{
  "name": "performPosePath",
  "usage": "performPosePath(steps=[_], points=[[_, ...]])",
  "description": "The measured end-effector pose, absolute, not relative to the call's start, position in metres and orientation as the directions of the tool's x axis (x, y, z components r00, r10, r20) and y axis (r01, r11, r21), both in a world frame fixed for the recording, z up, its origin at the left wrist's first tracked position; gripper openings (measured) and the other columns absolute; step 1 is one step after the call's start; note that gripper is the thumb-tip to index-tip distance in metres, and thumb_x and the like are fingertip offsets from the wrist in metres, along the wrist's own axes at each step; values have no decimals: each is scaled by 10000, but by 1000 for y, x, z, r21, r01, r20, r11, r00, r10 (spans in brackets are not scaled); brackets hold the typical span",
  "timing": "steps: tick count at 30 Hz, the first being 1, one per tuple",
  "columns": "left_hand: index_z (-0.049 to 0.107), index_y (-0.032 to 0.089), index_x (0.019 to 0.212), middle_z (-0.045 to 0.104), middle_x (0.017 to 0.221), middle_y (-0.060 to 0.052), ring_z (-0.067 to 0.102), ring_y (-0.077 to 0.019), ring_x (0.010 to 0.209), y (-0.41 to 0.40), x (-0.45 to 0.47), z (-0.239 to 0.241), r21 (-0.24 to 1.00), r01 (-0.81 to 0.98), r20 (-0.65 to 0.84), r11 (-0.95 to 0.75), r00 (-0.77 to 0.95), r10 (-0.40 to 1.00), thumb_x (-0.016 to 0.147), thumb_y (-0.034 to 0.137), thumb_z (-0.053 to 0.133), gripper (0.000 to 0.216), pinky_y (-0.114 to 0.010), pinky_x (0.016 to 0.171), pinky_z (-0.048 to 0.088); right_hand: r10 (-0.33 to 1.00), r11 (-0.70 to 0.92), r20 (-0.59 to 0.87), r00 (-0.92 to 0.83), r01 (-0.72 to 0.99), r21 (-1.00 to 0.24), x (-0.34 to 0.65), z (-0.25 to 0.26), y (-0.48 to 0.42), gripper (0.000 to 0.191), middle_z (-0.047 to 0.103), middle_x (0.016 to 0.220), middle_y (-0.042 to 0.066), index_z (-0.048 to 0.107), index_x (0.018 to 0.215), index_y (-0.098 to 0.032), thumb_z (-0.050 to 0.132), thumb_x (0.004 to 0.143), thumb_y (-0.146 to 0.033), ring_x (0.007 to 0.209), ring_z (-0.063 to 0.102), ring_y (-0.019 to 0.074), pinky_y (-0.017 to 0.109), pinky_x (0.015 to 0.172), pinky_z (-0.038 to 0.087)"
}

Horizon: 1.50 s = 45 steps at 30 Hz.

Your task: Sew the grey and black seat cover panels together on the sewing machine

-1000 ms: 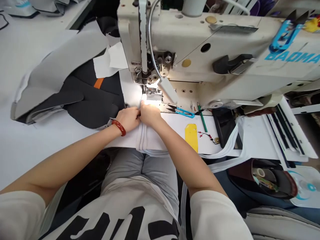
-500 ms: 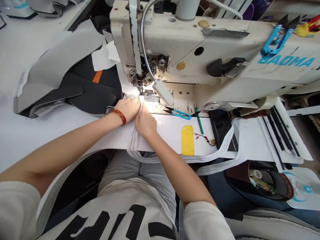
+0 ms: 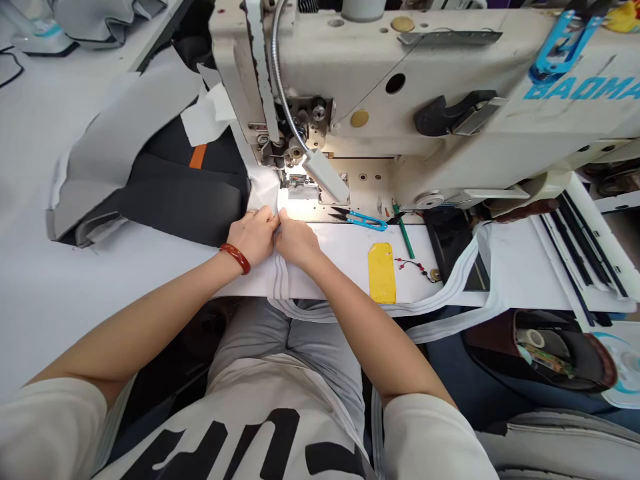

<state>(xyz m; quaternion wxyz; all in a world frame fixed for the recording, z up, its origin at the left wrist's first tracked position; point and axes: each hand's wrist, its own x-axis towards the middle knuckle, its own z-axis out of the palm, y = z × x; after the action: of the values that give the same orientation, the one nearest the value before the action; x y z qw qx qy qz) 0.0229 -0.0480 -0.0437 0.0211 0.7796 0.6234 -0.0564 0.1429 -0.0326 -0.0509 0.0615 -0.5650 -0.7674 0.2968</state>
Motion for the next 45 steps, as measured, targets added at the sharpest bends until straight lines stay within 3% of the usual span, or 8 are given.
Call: performPosePath(steps=[7,12,16,21,24,29,38,45], points=[[652,181,1125,578,1100,-118,540,-272,1048,-27,12,-51,37,970,17,-239,238,971,930,259,429,306,-373,865,472,923,250,-139,-360,833,-494,183,-40,-27,353,723,994,66,637,1228,-215,402,967,-257,902,633,239,315,765,440],[551,223,1316,546,1272,-99,496,-277,1157,-16,11,-43,130,913,13,-388,389,921,845,198,552,471,-394,963,439,945,322,86,-316,944,-75,265,-48,-33,333,668,1125,162,674,1143,-136,428,921,-159,1031,567,308,387,803,415],[680,243,1082,638,1070,-91,513,-271,1137,-2,19,-44,88,834,-34,-545,549,835,840,44,419,407,-412,958,420,903,426,13,-429,901,85,281,-56,-26,357,662,1000,188,690,1046,-95,371,893,-53,960,564,299,385,748,392],[644,184,958,672,932,-38,619,-166,890,-4,-8,-53,428,853,260,-299,201,944,835,94,432,262,-258,804,479,928,371,42,-370,913,-168,237,-56,-19,403,664,1059,103,623,1214,-201,363,926,-95,945,565,237,311,654,356],[618,194,938,683,854,10,624,-132,791,-13,-21,-53,558,793,308,-243,74,948,835,147,471,186,-217,720,479,932,359,58,-359,882,-307,205,-57,-14,405,642,1119,75,536,1342,-269,396,964,-224,946,565,223,291,623,341],[640,202,881,715,892,-2,646,-137,815,-17,-11,-55,547,777,348,-312,128,929,877,244,490,156,-244,780,510,908,415,104,-405,841,-347,178,-66,0,464,624,1146,85,483,1414,-258,493,963,-365,1007,565,230,293,632,347],[683,214,833,739,870,-35,681,-160,851,-20,-9,-59,579,579,555,-574,236,797,927,287,491,226,-308,825,559,870,492,134,-475,811,-317,193,-78,5,407,671,1104,42,514,1400,-297,335,1041,-369,955,587,192,280,664,343],[712,228,870,750,933,-61,683,-179,927,-23,-5,-62,574,626,479,-527,265,837,960,388,426,339,-340,888,561,885,466,138,-445,831,-303,193,-75,0,425,660,1123,56,496,1425,-297,416,1013,-362,979,579,206,277,690,367]])
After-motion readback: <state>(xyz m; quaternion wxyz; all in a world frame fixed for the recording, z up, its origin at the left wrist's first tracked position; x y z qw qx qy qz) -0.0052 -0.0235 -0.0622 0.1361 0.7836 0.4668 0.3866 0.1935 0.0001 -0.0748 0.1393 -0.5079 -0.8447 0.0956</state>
